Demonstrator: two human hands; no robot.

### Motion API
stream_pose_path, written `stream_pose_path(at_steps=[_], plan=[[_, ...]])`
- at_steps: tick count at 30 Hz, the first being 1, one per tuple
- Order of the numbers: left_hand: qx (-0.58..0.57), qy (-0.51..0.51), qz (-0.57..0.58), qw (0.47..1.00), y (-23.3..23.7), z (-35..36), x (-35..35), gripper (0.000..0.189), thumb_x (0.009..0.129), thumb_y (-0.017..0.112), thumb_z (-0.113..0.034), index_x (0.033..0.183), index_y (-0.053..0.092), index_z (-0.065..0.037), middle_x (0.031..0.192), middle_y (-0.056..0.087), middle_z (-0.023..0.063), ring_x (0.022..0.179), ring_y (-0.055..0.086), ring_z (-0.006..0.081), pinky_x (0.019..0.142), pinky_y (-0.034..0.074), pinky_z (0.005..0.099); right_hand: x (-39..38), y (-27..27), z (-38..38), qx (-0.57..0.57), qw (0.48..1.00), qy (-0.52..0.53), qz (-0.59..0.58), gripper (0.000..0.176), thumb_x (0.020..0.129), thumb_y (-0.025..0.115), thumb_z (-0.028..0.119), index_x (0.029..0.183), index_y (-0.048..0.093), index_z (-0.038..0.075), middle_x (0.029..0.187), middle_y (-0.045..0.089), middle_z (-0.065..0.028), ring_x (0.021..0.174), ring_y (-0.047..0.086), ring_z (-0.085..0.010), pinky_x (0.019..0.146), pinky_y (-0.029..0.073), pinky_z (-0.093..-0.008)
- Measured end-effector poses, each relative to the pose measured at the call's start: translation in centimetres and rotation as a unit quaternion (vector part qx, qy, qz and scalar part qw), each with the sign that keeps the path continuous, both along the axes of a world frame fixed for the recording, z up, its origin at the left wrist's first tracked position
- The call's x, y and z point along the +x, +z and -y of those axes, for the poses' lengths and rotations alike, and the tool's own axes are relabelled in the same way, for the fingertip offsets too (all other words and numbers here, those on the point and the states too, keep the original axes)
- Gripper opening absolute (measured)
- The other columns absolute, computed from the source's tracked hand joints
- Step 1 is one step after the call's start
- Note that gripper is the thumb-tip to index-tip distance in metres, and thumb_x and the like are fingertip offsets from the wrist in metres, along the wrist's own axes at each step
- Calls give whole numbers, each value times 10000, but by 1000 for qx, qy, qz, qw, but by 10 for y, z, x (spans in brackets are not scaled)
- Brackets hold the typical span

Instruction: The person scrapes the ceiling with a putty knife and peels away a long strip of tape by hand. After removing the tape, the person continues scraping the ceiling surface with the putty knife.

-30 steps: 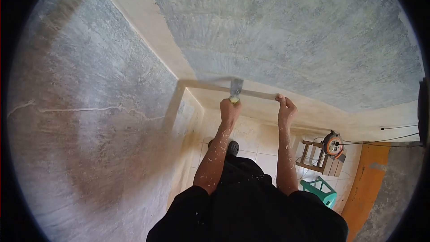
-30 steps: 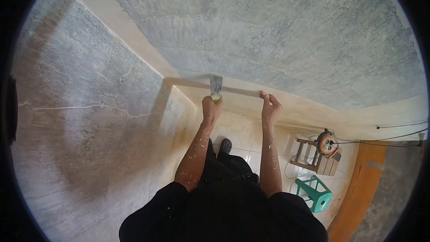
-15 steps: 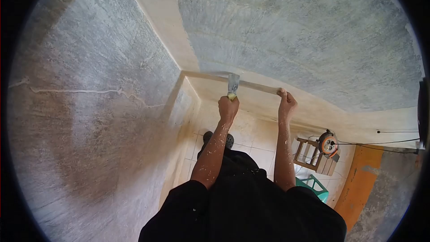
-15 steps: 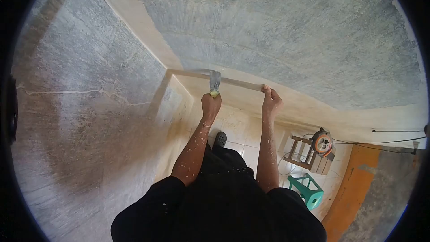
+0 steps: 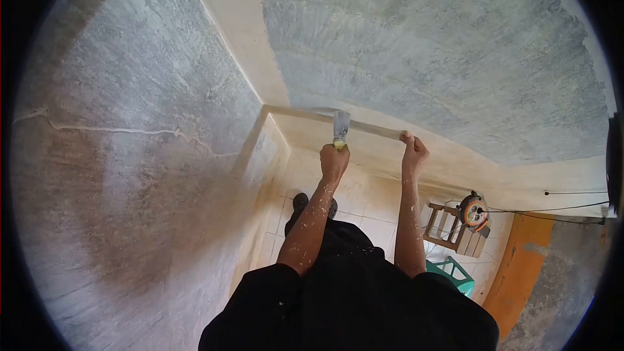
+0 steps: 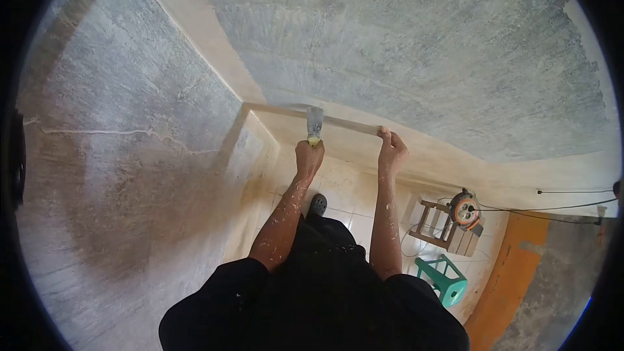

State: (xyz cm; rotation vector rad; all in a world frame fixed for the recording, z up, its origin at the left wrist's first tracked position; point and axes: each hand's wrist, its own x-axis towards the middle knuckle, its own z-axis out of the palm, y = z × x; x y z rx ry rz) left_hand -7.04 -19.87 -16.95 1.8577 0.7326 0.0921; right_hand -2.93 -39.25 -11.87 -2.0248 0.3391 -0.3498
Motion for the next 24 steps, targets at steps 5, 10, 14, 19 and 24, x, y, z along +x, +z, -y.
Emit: stream_pose_path(at_steps=[5, 10, 14, 19, 24], plan=[[11, 8, 5, 1000, 4, 7, -7, 288, 773, 619, -189, 676, 624, 81, 635, 602, 284, 663, 640, 429, 564, 483, 453, -1, 0, -4, -2, 1000, -9, -9, 328, 881, 621, 351, 909, 735, 45, 795, 719, -83, 743, 630, -121, 746, 460, -285], [6, 20, 29, 999, -15, 6, 0, 292, 760, 650, -195, 653, 627, 75, 613, 598, 275, 655, 634, 433, 560, 491, 471, 7, -4, -1, 1, 1000, 10, 8, 328, 884, 615, 350, 902, 736, 46, 785, 716, -79, 746, 633, -132, 754, 463, -289], [54, 29, 29, 998, -33, 12, -7, 310, 760, 646, -205, 647, 612, 83, 606, 594, 278, 656, 642, 426, 549, 482, 464, 0, 3, -1, 5, 1000, 5, -8, 337, 883, 620, 364, 893, 738, 49, 780, 714, -81, 753, 636, -139, 761, 465, -295], [73, 19, 79, 994, -40, -9, 13, 317, 773, 616, -192, 628, 585, 88, 584, 587, 267, 650, 657, 397, 518, 445, 442, 5, 7, -2, -33, 999, 3, -16, 318, 884, 626, 347, 892, 739, 50, 789, 716, -78, 770, 638, -134, 772, 462, -292], [18, -5, 38, 999, 10, -4, 11, 296, 774, 623, -172, 654, 592, 96, 610, 592, 279, 655, 651, 408, 537, 451, 447, 4, 5, -3, -2, 1000, -2, -20, 301, 884, 628, 333, 895, 741, 54, 800, 716, -89, 778, 642, -135, 771, 462, -297]])
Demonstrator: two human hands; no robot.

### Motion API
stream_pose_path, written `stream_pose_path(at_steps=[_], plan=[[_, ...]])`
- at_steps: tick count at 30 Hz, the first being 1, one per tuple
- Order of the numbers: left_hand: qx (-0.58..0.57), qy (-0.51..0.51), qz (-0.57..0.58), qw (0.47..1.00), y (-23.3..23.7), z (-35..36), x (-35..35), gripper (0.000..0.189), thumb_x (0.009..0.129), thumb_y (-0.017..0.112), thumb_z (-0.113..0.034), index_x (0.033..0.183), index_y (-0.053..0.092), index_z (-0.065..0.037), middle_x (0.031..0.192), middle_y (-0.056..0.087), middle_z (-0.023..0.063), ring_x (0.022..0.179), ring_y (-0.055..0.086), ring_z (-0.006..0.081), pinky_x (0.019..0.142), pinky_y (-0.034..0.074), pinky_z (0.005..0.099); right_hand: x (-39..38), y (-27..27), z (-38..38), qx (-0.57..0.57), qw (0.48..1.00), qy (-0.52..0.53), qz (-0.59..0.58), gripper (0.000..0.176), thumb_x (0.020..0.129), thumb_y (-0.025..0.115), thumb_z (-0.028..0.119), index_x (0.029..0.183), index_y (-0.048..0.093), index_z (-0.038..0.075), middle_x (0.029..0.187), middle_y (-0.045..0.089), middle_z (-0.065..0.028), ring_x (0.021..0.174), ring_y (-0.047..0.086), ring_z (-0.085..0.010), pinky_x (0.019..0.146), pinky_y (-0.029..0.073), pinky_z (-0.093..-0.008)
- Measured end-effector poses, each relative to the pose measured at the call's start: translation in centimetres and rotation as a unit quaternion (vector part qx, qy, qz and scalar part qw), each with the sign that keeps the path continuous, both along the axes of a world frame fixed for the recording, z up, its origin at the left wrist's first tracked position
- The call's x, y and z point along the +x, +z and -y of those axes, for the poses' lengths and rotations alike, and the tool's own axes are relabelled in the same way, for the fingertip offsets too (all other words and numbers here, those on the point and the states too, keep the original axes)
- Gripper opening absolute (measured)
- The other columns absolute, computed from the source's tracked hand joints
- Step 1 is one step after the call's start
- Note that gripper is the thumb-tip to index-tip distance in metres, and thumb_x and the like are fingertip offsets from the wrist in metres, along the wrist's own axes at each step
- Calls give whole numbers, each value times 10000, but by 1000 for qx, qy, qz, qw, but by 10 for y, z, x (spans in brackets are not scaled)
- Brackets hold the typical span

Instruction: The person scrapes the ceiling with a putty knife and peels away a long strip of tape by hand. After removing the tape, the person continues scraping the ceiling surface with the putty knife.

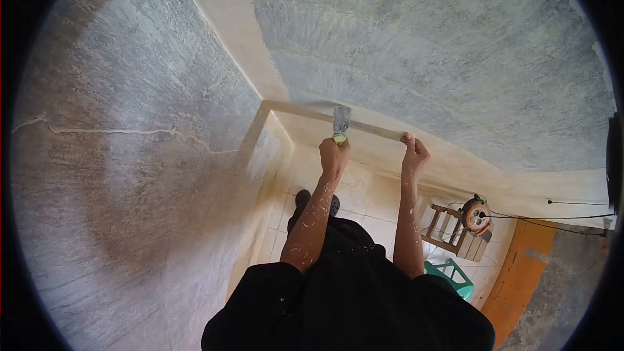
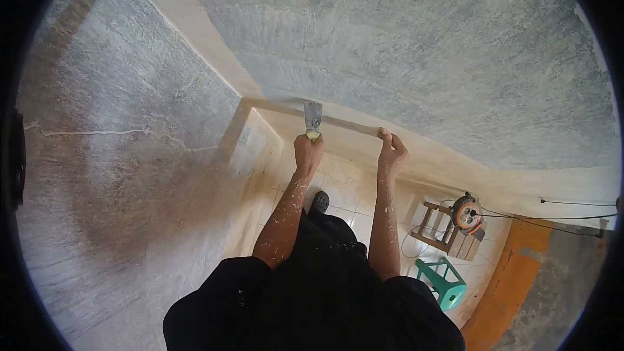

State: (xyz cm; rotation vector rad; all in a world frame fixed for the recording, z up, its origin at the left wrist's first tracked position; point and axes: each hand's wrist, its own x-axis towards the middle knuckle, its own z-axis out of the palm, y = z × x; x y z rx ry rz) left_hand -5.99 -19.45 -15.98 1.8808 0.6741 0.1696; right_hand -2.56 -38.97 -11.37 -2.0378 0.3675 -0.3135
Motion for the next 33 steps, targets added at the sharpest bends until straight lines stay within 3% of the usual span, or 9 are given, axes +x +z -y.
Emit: stream_pose_path(at_steps=[2, 6, 14, 17, 21, 24, 27, 29, 33], plan=[[5, 27, -37, 999, -27, 3, -10, 295, 778, 622, -175, 668, 595, 98, 628, 602, 278, 659, 653, 405, 537, 449, 442, -3, 0, 0, -7, 1000, 2, -5, 297, 882, 632, 329, 896, 741, 53, 799, 716, -94, 775, 642, -137, 770, 462, -298], [-69, 23, -36, 997, -15, 11, 11, 304, 785, 628, -192, 693, 606, 96, 653, 621, 268, 670, 655, 402, 546, 457, 431, 1, 4, 0, -20, 1000, 1, -5, 293, 876, 639, 326, 898, 741, 52, 789, 714, -98, 756, 644, -143, 765, 464, -298], [-27, 16, 15, 999, -3, 8, 9, 286, 785, 635, -187, 681, 614, 78, 610, 617, 240, 641, 670, 344, 534, 452, 420, 1, 3, 1, -13, 1000, 8, -1, 310, 873, 643, 342, 892, 741, 49, 783, 713, -104, 752, 644, -144, 767, 463, -296], [-26, -12, 42, 999, 57, 11, 13, 270, 775, 636, -179, 683, 619, 74, 621, 617, 252, 644, 674, 337, 528, 454, 418, -4, 4, 3, -9, 1000, 6, 0, 319, 872, 645, 349, 880, 742, 45, 771, 711, -102, 751, 637, -138, 765, 463, -296], [48, 44, -16, 998, -49, -1, -4, 283, 772, 632, -190, 701, 635, 84, 650, 616, 277, 691, 661, 402, 564, 476, 454, -1, 10, 1, 8, 1000, 13, -6, 331, 868, 647, 358, 873, 740, 40, 752, 706, -100, 729, 620, -129, 752, 461, -299], [45, 18, -9, 999, -49, -12, 6, 295, 781, 618, -193, 692, 615, 88, 614, 606, 254, 667, 669, 364, 573, 469, 432, 2, 11, 5, 12, 1000, 20, -5, 345, 862, 652, 372, 875, 739, 38, 735, 699, -104, 703, 606, -124, 726, 458, -298], [63, -28, 32, 997, 38, -14, 23, 282, 777, 617, -190, 699, 630, 80, 646, 610, 277, 696, 662, 388, 578, 478, 444, -3, 9, 5, 13, 1000, 20, 2, 358, 855, 658, 385, 874, 738, 37, 704, 685, -105, 658, 576, -112, 673, 448, -289], [68, -38, 42, 996, 50, -18, 18, 268, 776, 613, -193, 707, 641, 64, 671, 617, 282, 723, 658, 405, 584, 483, 442, -5, 9, 6, 14, 1000, 21, 1, 364, 854, 659, 391, 876, 738, 37, 681, 675, -102, 626, 544, -101, 636, 436, -283], [92, -6, -56, 994, -20, -20, -8, 268, 771, 616, -180, 695, 629, 77, 672, 619, 280, 717, 661, 394, 563, 469, 431, -3, 8, 8, 4, 1000, 25, -5, 376, 861, 649, 403, 882, 739, 39, 644, 657, -92, 587, 476, -89, 590, 410, -279]])
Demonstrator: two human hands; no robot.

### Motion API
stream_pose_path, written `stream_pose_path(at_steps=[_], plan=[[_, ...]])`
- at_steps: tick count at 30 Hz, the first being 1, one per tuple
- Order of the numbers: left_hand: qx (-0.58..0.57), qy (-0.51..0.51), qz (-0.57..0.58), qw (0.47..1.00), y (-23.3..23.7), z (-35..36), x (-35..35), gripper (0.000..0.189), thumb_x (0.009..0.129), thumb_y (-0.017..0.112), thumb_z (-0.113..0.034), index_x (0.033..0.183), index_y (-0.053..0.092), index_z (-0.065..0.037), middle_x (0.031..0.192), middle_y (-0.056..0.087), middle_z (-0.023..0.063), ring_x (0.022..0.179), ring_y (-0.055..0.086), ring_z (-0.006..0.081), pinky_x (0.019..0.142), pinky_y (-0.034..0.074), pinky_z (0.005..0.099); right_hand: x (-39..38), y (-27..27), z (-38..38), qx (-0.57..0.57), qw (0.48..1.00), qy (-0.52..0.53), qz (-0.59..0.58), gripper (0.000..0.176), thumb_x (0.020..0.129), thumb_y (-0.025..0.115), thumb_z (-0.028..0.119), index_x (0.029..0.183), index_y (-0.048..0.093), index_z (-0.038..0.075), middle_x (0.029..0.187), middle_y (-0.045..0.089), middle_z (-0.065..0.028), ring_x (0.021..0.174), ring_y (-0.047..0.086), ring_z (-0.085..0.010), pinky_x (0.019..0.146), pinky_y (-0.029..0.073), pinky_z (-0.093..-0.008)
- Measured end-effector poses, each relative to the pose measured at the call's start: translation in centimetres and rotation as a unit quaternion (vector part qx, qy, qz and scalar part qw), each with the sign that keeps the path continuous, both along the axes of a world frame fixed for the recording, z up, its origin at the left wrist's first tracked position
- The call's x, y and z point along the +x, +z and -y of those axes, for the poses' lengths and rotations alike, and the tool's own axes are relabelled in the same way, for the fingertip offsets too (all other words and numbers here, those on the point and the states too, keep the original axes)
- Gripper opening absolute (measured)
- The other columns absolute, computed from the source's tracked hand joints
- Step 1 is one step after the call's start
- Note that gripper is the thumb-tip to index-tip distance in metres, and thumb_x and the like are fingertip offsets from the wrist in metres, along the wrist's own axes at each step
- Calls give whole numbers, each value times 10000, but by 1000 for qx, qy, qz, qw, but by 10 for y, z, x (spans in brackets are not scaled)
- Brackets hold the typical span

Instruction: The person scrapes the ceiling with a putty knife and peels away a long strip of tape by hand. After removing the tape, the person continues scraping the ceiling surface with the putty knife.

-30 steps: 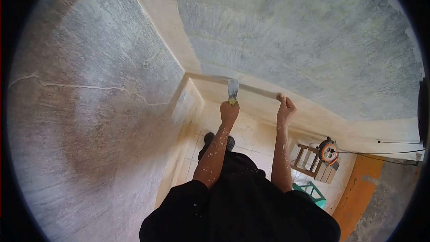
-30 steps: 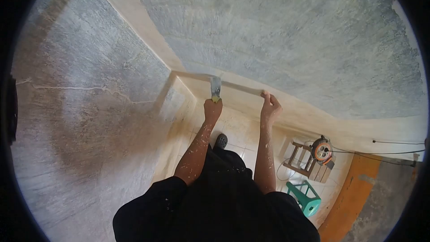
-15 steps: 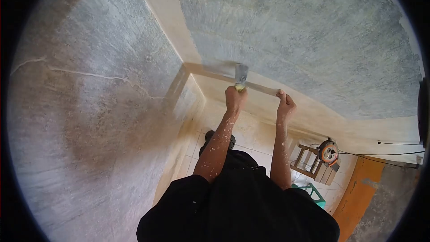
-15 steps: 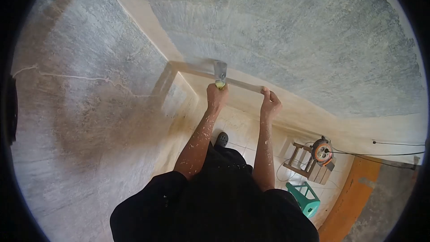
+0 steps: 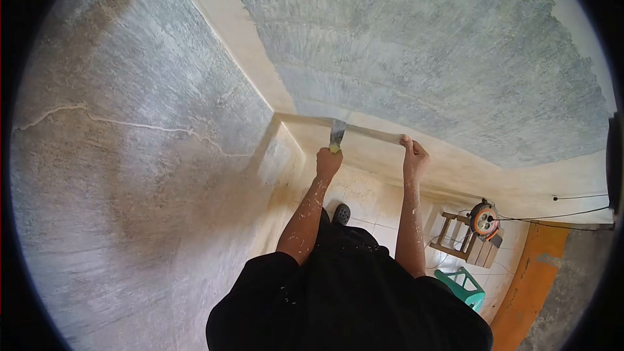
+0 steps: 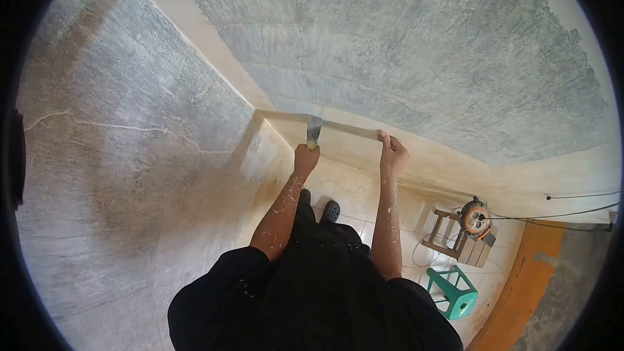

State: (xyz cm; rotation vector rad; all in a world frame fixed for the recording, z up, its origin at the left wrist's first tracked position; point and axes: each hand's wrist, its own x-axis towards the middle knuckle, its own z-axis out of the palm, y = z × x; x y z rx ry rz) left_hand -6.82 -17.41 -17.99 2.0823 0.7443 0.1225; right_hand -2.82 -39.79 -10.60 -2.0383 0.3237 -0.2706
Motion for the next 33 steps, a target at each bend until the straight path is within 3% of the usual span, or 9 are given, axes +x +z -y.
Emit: stream_pose_path(at_steps=[4, 7, 10, 17, 20, 24, 27, 29, 33], plan=[[-65, -63, 63, 994, 57, 9, 26, 310, 777, 627, -203, 654, 615, 81, 644, 612, 274, 721, 661, 395, 553, 470, 452, 1, 5, -1, -5, 1000, 8, -17, 390, 872, 630, 419, 881, 740, 45, 668, 670, -101, 602, 508, -100, 607, 426, -283], [-37, -62, 71, 995, 67, 2, 28, 318, 775, 623, -208, 664, 611, 90, 640, 602, 286, 718, 660, 399, 563, 474, 459, -3, 16, -5, -14, 999, 12, -30, 402, 878, 620, 422, 896, 734, 37, 728, 690, -115, 671, 586, -126, 661, 456, -285], [-52, -41, 9, 998, 2, -7, 1, 321, 771, 621, -216, 693, 614, 95, 664, 608, 294, 735, 654, 414, 596, 483, 468, -1, 9, -3, -15, 999, 26, -29, 417, 884, 609, 425, 949, 721, 29, 827, 705, -126, 789, 637, -156, 724, 474, -302], [-74, -52, -35, 995, 26, -21, -1, 341, 763, 639, -243, 722, 627, 95, 707, 611, 313, 772, 644, 432, 634, 490, 480, 0, -4, -7, 39, 999, 22, -18, 431, 934, 540, 406, 964, 703, 9, 875, 703, -112, 876, 626, -165, 781, 460, -319], [-60, -45, -47, 996, -23, -29, 3, 327, 766, 640, -236, 716, 632, 88, 703, 610, 306, 765, 637, 440, 624, 486, 477, -1, -10, -10, 45, 999, 10, -25, 441, 945, 521, 405, 956, 698, 1, 860, 701, -109, 852, 620, -167, 787, 452, -318], [-50, -114, 42, 991, 39, -17, 18, 283, 763, 637, -211, 718, 650, 68, 686, 610, 294, 752, 636, 441, 604, 483, 477, 2, -14, -11, 43, 999, -8, -13, 472, 946, 511, 420, 949, 694, -16, 851, 698, -119, 811, 606, -173, 782, 444, -319], [-32, -82, 36, 995, 31, -18, 18, 278, 762, 640, -213, 721, 656, 61, 690, 616, 289, 743, 641, 432, 603, 492, 474, -3, -12, -15, 41, 999, -19, -16, 507, 942, 510, 439, 928, 693, -33, 873, 702, -136, 834, 617, -191, 804, 442, -329], [-30, -36, -25, 999, 2, -15, 7, 285, 759, 651, -225, 727, 660, 58, 695, 630, 270, 729, 643, 430, 612, 509, 470, 2, -12, -13, 42, 998, -24, -31, 511, 940, 513, 444, 923, 694, -33, 885, 705, -140, 858, 626, -197, 819, 442, -333], [-26, -35, -9, 999, 21, -15, 6, 284, 759, 662, -223, 725, 661, 59, 690, 632, 268, 719, 649, 423, 610, 508, 471, 0, -12, -14, 48, 998, -33, -20, 514, 939, 514, 451, 909, 697, -28, 865, 705, -135, 852, 622, -191, 824, 439, -336]])
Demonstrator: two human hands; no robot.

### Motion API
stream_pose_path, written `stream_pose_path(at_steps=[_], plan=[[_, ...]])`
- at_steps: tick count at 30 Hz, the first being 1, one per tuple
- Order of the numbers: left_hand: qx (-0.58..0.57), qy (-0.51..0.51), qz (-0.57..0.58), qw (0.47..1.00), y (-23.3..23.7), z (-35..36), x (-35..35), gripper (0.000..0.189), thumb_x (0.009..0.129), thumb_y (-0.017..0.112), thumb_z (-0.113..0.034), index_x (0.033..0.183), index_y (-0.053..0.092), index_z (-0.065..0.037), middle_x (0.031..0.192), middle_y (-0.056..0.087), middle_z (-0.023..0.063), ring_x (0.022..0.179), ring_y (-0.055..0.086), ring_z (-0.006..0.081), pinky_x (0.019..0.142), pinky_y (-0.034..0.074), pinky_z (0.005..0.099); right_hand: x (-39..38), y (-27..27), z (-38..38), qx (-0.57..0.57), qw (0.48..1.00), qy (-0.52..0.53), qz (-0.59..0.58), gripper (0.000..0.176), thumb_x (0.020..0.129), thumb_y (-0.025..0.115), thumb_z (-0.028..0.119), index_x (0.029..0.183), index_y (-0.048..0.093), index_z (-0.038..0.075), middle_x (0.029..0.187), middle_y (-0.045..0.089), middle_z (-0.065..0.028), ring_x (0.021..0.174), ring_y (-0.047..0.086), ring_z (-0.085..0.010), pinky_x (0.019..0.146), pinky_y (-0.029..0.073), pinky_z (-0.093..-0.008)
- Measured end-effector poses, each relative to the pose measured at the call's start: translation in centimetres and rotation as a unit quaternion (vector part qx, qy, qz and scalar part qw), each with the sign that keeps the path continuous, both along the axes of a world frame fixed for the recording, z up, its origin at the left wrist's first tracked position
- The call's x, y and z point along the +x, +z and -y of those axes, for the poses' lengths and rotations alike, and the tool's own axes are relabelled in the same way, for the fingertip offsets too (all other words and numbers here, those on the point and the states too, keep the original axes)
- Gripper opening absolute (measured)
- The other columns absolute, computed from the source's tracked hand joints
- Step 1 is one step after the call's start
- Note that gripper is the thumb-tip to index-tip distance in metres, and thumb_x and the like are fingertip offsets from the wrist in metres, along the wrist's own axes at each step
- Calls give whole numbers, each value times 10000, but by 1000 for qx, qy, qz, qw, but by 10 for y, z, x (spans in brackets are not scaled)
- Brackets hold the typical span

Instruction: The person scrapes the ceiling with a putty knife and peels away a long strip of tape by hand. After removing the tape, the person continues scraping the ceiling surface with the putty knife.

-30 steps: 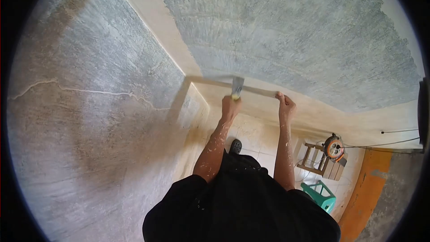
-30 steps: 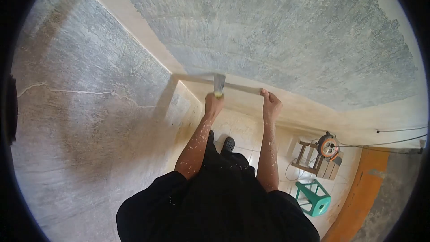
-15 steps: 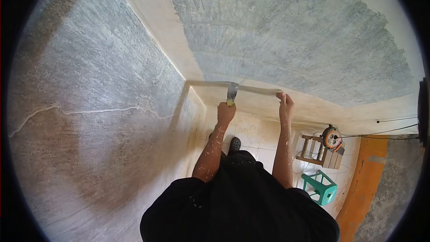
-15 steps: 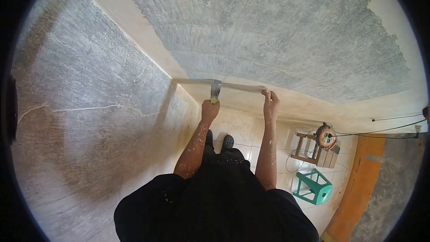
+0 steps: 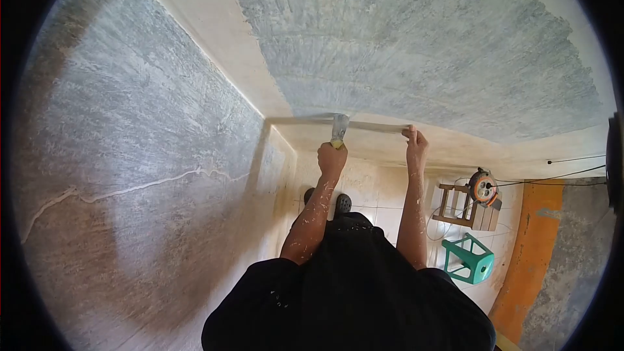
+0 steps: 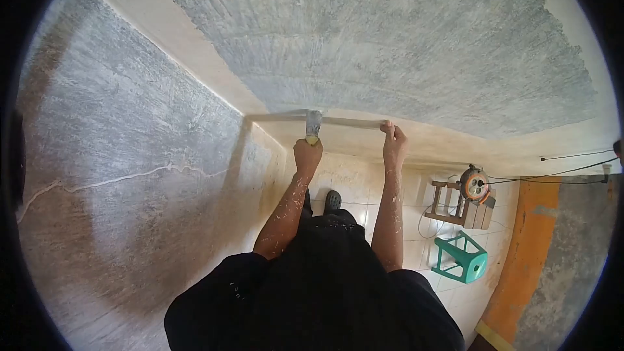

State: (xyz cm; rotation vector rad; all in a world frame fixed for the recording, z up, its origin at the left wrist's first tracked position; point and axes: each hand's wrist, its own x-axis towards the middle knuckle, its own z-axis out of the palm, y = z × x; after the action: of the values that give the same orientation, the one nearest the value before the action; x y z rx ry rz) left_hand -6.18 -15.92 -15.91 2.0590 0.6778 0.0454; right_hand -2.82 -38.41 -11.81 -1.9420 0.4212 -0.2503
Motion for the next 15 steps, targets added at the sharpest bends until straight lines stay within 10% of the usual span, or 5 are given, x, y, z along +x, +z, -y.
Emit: stream_pose_path(at_steps=[15], plan=[[21, 5, -24, 999, 8, -2, -1, 264, 772, 656, -214, 729, 662, 47, 693, 641, 252, 720, 649, 419, 622, 518, 468, 3, 4, 3, 0, 1000, 8, -22, 513, 921, 536, 472, 906, 715, -8, 846, 708, -120, 838, 620, -175, 820, 441, -331]])
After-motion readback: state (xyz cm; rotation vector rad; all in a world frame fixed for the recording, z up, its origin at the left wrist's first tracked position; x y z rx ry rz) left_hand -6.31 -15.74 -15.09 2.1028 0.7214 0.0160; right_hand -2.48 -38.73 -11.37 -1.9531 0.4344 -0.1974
